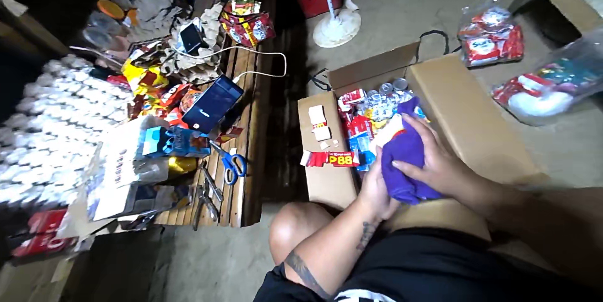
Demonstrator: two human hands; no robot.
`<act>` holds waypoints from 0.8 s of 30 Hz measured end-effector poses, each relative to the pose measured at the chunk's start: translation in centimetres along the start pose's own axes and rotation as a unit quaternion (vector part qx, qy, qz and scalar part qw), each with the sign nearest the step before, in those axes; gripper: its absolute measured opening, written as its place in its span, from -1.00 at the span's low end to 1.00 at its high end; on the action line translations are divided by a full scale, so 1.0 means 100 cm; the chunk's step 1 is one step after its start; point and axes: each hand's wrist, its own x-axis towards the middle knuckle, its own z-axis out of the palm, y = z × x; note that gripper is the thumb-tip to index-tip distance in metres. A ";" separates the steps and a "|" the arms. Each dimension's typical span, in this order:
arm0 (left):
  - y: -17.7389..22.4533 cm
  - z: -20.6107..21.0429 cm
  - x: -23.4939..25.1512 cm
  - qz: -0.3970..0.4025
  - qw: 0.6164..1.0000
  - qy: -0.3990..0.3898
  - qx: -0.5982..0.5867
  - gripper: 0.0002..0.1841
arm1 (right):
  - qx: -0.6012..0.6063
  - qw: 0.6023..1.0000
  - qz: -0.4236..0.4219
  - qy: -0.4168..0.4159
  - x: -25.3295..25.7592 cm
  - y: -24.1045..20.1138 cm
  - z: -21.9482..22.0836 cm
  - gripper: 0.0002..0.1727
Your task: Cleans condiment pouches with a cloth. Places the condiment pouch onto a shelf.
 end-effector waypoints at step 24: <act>0.014 -0.004 0.006 0.061 0.990 0.013 -0.128 -0.37 | 0.246 0.951 0.179 -0.059 0.004 -0.013 -0.025 -0.04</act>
